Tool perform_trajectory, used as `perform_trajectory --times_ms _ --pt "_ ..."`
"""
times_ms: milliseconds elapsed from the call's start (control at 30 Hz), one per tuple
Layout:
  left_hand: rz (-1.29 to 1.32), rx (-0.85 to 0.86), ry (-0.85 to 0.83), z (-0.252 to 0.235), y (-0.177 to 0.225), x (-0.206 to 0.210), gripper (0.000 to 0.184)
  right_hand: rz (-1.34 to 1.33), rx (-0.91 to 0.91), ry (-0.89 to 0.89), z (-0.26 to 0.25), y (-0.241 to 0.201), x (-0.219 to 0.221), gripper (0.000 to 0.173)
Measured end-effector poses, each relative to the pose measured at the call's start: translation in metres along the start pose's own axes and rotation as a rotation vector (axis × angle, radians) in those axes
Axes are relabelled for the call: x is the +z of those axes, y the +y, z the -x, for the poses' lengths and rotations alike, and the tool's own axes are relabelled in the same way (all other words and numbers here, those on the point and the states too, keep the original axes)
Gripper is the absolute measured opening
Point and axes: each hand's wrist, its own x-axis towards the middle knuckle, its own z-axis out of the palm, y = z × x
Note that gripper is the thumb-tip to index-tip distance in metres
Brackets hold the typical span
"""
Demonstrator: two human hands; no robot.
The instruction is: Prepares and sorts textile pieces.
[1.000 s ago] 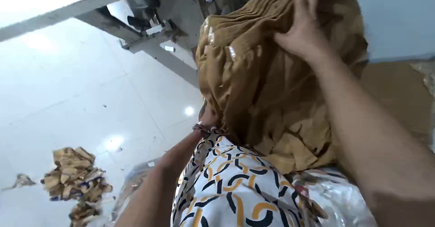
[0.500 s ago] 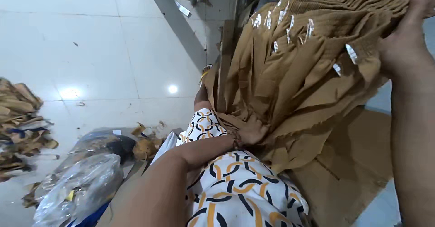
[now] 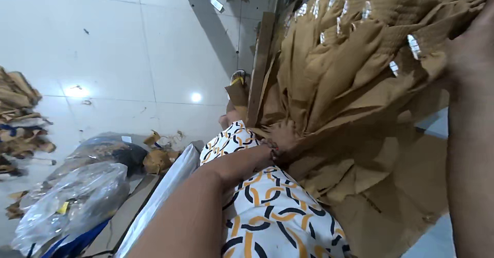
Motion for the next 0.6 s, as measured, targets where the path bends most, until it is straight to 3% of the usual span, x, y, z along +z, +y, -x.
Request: perform_trajectory --times_ms 100,200,333,400,500,600 --pt "0.072 0.045 -0.076 0.003 0.002 -0.005 0.048 -0.006 0.019 0.01 0.0 0.007 0.001 0.093" --pt "0.286 0.065 0.019 0.023 -0.017 -0.021 0.045 -0.089 -0.059 0.001 0.0 0.006 0.002 0.097" --pt "0.441 -0.091 0.291 0.019 -0.04 -0.039 0.078 -0.14 -0.109 0.01 -0.003 0.007 0.003 0.097" --pt "0.295 -0.156 0.303 0.001 -0.037 -0.056 0.073 -0.154 -0.101 0.012 0.0 0.003 0.004 0.097" --pt "0.016 -0.216 0.17 -0.02 -0.02 -0.067 0.051 -0.152 -0.098 0.009 0.005 -0.004 0.003 0.096" --pt "-0.152 -0.045 0.215 -0.027 -0.012 -0.051 0.044 -0.127 -0.098 0.005 0.007 -0.011 0.002 0.093"
